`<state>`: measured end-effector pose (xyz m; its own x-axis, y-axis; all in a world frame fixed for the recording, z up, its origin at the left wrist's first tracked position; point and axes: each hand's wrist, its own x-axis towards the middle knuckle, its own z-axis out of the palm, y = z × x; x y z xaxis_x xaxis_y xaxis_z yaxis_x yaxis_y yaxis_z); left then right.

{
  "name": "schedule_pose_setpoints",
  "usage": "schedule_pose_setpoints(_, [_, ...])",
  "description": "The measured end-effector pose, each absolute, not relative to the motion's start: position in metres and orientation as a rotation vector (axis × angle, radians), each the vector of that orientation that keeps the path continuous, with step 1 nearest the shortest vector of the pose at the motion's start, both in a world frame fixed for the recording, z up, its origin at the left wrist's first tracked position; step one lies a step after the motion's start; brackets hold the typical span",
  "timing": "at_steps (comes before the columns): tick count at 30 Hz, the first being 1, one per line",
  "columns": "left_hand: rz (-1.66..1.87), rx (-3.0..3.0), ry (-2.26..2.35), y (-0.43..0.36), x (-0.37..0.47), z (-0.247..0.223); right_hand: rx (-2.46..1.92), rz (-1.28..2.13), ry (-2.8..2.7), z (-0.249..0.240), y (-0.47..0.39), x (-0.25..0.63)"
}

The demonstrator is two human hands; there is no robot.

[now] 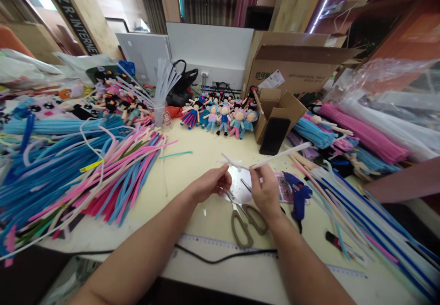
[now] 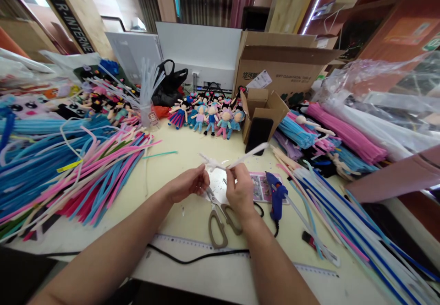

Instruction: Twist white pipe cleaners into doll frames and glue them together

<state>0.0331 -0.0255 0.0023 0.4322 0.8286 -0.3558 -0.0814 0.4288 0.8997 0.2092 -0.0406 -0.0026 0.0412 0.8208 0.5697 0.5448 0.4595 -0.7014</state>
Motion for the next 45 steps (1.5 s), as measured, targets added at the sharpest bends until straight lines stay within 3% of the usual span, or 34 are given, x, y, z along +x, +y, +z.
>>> schedule_pose_setpoints(3, [0.660, 0.891, 0.868, -0.025, 0.030, 0.003, -1.139, 0.217, -1.822, -0.004, -0.045, 0.203])
schedule_pose_setpoints(13, [0.796, 0.921, 0.880, -0.022, 0.028, 0.000, -1.112, 0.425, -1.842, -0.008, -0.045, 0.197])
schedule_pose_setpoints(26, [1.051, 1.283, 0.963, -0.020, 0.029, 0.001, -1.186, 1.237, -1.375, -0.022, -0.033, 0.193])
schedule_pose_setpoints(33, [1.083, 1.407, 0.981, -0.018, 0.026, -0.003, -1.089, 1.423, -1.125, -0.023, -0.034, 0.186])
schedule_pose_setpoints(38, [1.153, 1.403, 1.192, -0.013, 0.026, -0.005, -1.153, 1.203, -1.230, -0.008, -0.034, 0.184])
schedule_pose_setpoints(45, [0.955, 0.926, 0.892, -0.015, 0.022, 0.003, -1.207, 0.258, -1.712, -0.002, -0.037, 0.187])
